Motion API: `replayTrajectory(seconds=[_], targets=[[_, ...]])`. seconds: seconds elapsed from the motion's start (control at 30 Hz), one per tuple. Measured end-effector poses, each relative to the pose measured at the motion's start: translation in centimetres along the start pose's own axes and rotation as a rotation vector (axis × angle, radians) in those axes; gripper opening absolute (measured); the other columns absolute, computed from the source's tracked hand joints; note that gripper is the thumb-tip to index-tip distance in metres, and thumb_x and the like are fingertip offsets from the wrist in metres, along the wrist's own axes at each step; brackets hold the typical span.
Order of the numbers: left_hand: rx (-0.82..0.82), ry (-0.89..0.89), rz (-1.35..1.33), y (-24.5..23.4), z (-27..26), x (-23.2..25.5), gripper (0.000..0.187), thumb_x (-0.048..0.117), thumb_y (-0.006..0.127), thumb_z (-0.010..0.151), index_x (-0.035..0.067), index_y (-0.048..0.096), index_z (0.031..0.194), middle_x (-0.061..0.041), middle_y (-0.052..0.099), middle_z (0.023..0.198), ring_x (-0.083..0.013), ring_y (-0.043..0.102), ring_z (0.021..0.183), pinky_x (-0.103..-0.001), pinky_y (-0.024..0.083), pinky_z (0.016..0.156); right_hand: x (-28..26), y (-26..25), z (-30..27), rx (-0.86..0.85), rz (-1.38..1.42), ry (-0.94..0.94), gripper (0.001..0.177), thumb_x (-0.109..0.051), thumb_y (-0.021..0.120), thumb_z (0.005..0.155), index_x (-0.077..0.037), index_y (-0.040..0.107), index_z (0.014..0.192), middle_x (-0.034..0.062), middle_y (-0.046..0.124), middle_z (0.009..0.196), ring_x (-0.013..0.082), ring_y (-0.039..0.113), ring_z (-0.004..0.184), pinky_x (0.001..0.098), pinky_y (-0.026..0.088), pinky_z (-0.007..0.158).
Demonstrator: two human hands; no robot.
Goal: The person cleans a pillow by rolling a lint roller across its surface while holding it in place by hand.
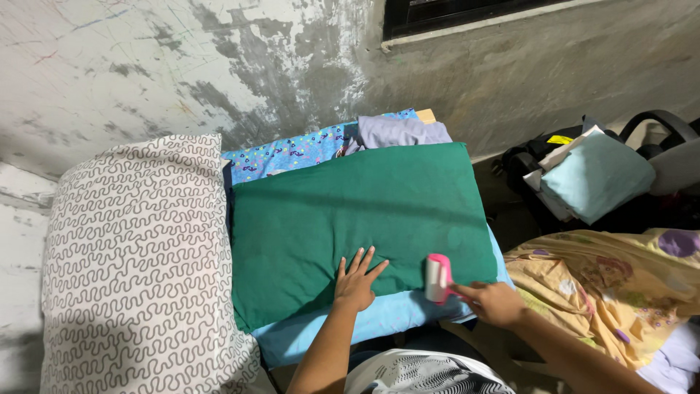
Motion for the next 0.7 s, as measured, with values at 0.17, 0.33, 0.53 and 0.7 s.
replayTrajectory(seconds=[0.17, 0.33, 0.53, 0.7], targets=[[0.063, 0.003, -0.124, 0.5, 0.3, -0.7, 0.091, 0.018, 0.072, 0.086, 0.032, 0.020, 0.160, 0.010, 0.008, 0.173, -0.0161, 0.004, 0.160, -0.053, 0.006, 0.128, -7.6, 1.7, 6.2, -0.041, 0.040, -0.080, 0.048, -0.026, 0.066, 0.091, -0.026, 0.057, 0.138, 0.0131, 0.072, 0.087, 0.0362, 0.070, 0.064, 0.0485, 0.055, 0.058], [0.141, 0.031, -0.062, 2.0, 1.3, -1.6, 0.097, 0.007, 0.066, 0.087, 0.030, 0.012, 0.165, 0.011, 0.012, 0.172, -0.0154, 0.008, 0.158, -0.052, 0.010, 0.126, -8.7, 0.9, 5.6, 0.044, 0.087, -0.080, 0.042, -0.027, 0.064, 0.093, -0.028, 0.060, 0.135, 0.0118, 0.072, 0.086, 0.0362, 0.070, 0.064, 0.0480, 0.055, 0.057], [0.128, 0.028, 0.155, 2.7, 1.6, -1.3, 0.110, -0.008, 0.063, 0.082, 0.050, 0.019, 0.164, 0.009, 0.004, 0.174, -0.0176, 0.006, 0.157, -0.049, 0.010, 0.123, -1.5, -0.9, -1.8, -0.103, -0.002, 0.154, 0.055, -0.038, 0.060, 0.093, -0.041, 0.052, 0.147, 0.0073, 0.072, 0.090, 0.0327, 0.072, 0.067, 0.0449, 0.057, 0.062], [0.029, 0.029, 0.000, 0.4, -0.2, -0.1, 0.092, 0.018, 0.070, 0.089, 0.053, 0.022, 0.158, 0.004, -0.003, 0.174, -0.0212, 0.000, 0.160, -0.056, 0.006, 0.127, -1.0, -2.3, -6.0, -0.263, -0.088, 0.506, 0.059, -0.041, 0.059, 0.092, -0.047, 0.044, 0.149, 0.0044, 0.069, 0.121, 0.0339, 0.076, 0.079, 0.0437, 0.062, 0.072]])
Point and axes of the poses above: each hand's wrist, its own z-axis towards the middle knuckle, its own y-axis out of the palm, x = y × z, the point moved 1 cm from there along z, towards the middle knuckle
